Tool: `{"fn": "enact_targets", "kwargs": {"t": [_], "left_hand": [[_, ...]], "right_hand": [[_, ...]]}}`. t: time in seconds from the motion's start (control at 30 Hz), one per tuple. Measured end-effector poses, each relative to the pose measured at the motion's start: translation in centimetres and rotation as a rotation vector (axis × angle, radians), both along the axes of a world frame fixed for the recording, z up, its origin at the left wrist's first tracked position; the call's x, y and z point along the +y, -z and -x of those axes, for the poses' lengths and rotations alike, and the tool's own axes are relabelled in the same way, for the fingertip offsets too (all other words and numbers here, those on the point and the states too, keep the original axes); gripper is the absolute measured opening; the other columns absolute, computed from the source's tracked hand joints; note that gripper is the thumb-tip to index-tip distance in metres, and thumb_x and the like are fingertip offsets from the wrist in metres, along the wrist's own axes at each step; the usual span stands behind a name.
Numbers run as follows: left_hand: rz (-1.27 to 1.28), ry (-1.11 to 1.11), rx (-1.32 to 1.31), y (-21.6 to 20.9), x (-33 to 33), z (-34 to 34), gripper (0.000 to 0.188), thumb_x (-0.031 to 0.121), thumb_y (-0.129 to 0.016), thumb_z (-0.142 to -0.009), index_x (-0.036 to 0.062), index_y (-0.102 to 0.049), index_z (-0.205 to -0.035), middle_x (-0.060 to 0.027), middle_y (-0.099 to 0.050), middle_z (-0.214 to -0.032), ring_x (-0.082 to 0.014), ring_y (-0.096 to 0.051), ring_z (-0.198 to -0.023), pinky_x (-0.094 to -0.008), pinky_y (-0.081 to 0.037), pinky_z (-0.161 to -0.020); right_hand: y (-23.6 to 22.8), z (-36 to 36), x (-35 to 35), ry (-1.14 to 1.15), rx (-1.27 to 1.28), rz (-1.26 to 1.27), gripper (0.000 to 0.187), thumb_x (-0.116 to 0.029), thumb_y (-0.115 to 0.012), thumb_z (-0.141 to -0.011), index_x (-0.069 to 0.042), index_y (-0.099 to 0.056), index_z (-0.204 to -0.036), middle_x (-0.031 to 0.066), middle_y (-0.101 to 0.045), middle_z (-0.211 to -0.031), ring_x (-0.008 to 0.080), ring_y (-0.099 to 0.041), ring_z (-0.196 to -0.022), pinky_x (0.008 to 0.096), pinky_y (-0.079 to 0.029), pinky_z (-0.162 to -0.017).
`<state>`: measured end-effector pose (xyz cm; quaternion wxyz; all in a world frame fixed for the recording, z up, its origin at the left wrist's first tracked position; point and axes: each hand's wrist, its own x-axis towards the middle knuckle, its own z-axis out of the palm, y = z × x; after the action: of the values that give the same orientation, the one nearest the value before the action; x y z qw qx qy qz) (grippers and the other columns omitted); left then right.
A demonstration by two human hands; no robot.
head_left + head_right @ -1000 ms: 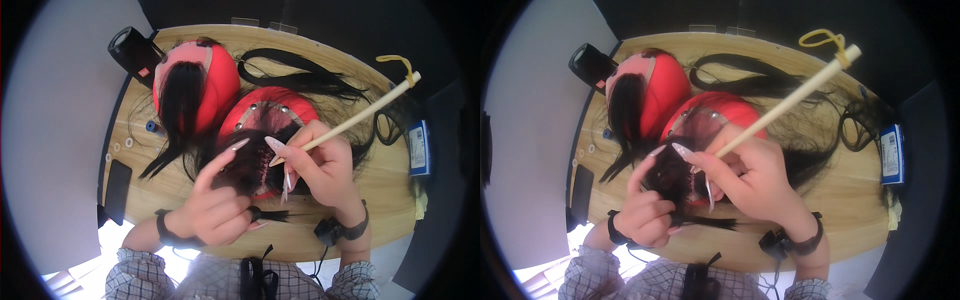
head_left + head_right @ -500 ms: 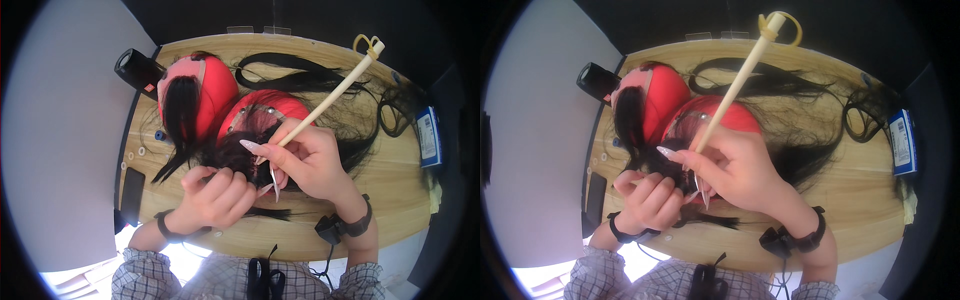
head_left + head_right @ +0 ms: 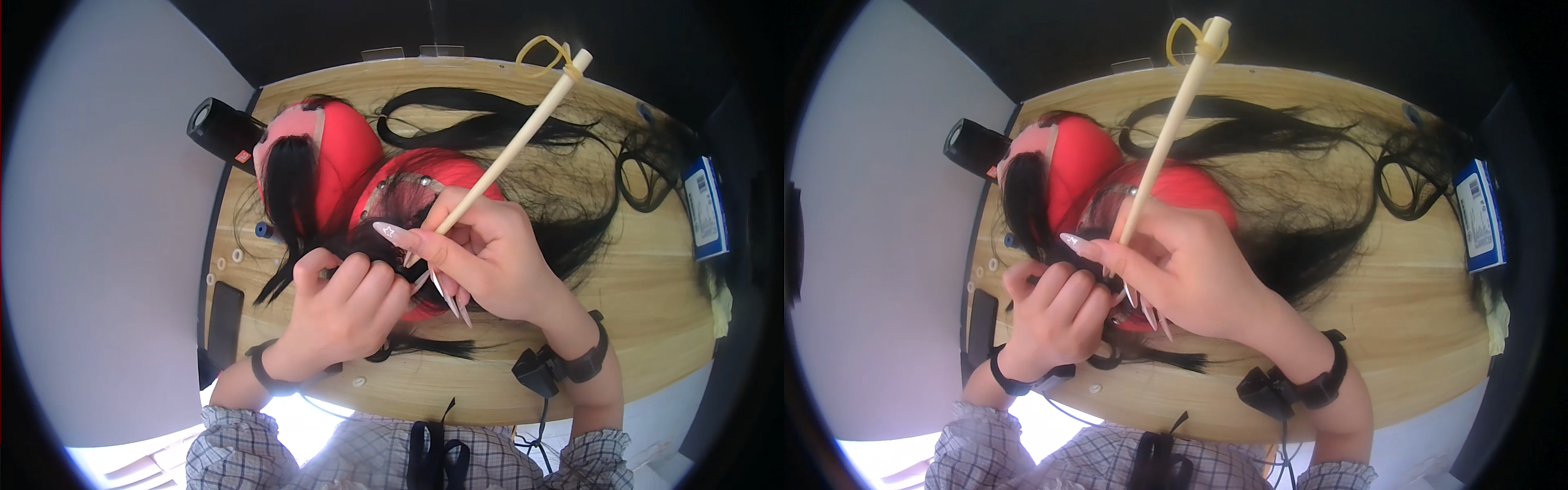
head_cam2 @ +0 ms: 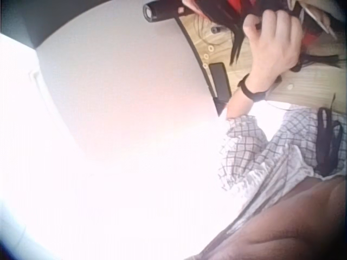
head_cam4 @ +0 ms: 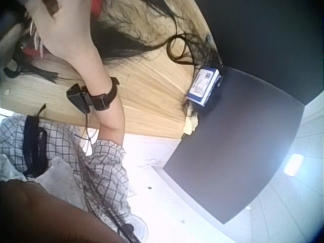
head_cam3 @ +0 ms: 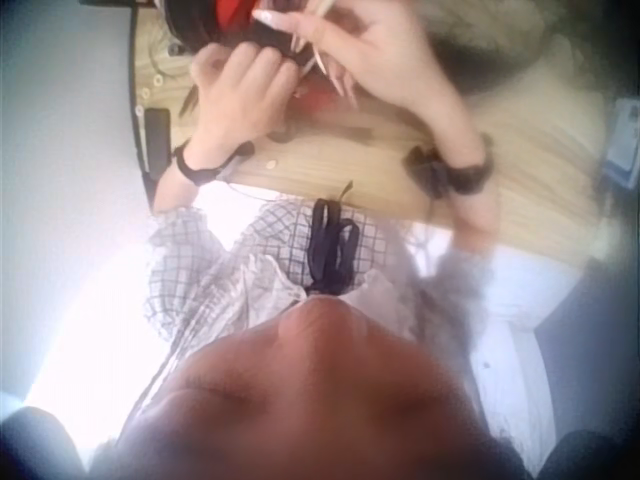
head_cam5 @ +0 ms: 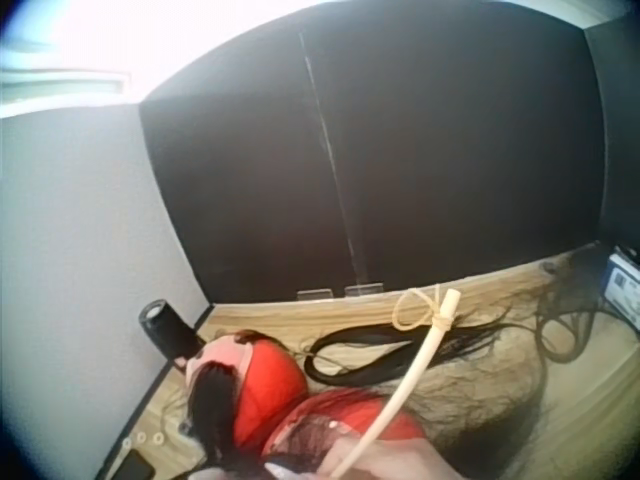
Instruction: Manually sewing or threading hair into a wig cap on a mannequin head.
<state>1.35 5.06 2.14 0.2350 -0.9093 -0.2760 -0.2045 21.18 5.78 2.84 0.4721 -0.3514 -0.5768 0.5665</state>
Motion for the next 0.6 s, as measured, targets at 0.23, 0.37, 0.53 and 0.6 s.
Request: {"fn": "enact_targets", "kwargs": {"t": [0.23, 0.37, 0.53, 0.6], "left_hand": [[0.203, 0.122, 0.006, -0.8, 0.1, 0.5, 0.007, 0.016, -0.057, -0.070, 0.0114, -0.052, -0.073, -0.0021, -0.038, -0.071, -0.0166, -0.044, -0.068, -0.0327, -0.037, -0.071], [0.182, 0.152, 0.071, -0.9, -0.7, 0.8, 0.010, 0.014, -0.062, -0.073, 0.0104, -0.052, -0.071, -0.0009, -0.040, -0.069, -0.0154, -0.046, -0.067, -0.0300, -0.038, -0.071], [0.086, 0.260, 0.038, -0.6, -1.3, 0.9, 0.017, 0.010, -0.069, -0.075, 0.0090, -0.055, -0.067, 0.0003, -0.044, -0.066, -0.0128, -0.052, -0.065, -0.0275, -0.045, -0.078], [0.173, 0.459, -0.057, -0.5, -0.9, 0.7, 0.016, 0.005, -0.070, -0.073, 0.0057, -0.056, -0.066, -0.0005, -0.047, -0.065, -0.0135, -0.053, -0.062, -0.0303, -0.052, -0.083]], "right_hand": [[0.0, 0.4, -0.2, 0.039, 0.072, 0.122, 0.014, -0.012, -0.064, -0.094, -0.001, -0.061, -0.086, 0.0000, -0.058, -0.060, 0.0039, -0.054, -0.045, 0.0185, -0.042, -0.039], [0.0, 0.5, -0.2, 0.058, 0.089, 0.112, 0.014, -0.011, -0.061, -0.095, -0.001, -0.059, -0.085, 0.0002, -0.057, -0.060, 0.0043, -0.054, -0.045, 0.0178, -0.042, -0.039], [0.0, 0.6, -0.2, 0.049, 0.074, 0.093, 0.014, -0.010, -0.059, -0.096, -0.002, -0.059, -0.084, 0.0006, -0.057, -0.061, 0.0045, -0.054, -0.045, 0.0177, -0.043, -0.039], [0.1, 0.5, -0.1, 0.046, 0.080, 0.093, 0.014, -0.010, -0.059, -0.096, -0.002, -0.059, -0.084, 0.0008, -0.057, -0.061, 0.0045, -0.054, -0.045, 0.0177, -0.043, -0.039]]}}
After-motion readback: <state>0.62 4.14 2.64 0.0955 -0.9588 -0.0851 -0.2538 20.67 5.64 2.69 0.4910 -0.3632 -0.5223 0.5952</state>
